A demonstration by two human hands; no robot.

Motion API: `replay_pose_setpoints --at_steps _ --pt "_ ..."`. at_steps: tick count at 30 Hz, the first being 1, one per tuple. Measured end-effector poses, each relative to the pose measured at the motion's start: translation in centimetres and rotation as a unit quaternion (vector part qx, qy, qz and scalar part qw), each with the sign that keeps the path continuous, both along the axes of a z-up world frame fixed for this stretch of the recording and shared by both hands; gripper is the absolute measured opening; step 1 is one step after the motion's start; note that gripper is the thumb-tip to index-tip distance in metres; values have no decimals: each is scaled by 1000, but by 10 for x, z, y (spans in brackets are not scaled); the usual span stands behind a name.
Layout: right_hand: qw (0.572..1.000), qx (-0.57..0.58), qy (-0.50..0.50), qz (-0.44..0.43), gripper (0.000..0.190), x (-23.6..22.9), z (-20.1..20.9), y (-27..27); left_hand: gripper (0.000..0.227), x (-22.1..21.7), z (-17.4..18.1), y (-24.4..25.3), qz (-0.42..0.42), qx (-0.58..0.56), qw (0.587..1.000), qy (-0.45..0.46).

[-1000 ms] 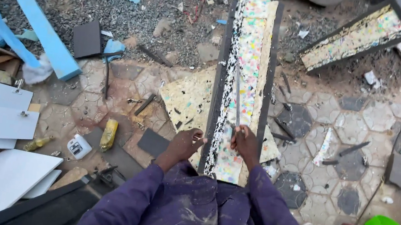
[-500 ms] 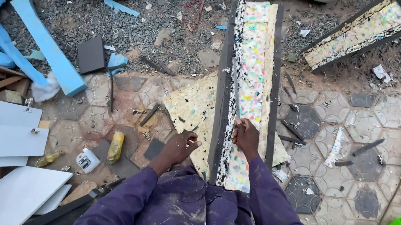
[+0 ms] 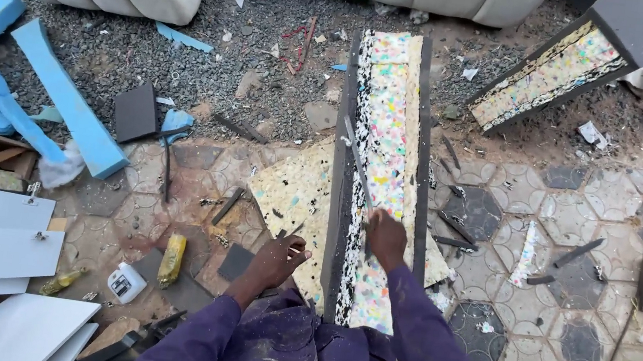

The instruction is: The person uses a metal scraper to remove the black foam layer from a long, rectangular piece of colorful foam. The person works along the length of the foam, scraping off the material and occasionally wiping the surface with their hand.

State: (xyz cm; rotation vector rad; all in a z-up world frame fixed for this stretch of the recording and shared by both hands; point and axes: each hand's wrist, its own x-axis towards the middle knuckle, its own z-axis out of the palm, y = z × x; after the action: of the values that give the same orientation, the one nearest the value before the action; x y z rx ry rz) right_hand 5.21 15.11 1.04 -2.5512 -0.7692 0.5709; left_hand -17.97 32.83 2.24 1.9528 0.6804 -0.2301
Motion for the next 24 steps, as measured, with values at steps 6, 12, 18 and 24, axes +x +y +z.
replay_pose_setpoints --at_steps 6,12,18,24 --pt "996 42 79 -10 54 -60 10 -64 43 12 18 7 9 -27 1000 -3" --pt "973 231 10 -2 50 -1 4 -17 40 25 10 9 -54 49 997 26" --pt "962 260 -27 -75 50 117 109 112 51 16 16 27 -30 61 997 31" --pt "933 328 24 -147 37 208 154 200 53 -2 35 35 30 4 998 61"
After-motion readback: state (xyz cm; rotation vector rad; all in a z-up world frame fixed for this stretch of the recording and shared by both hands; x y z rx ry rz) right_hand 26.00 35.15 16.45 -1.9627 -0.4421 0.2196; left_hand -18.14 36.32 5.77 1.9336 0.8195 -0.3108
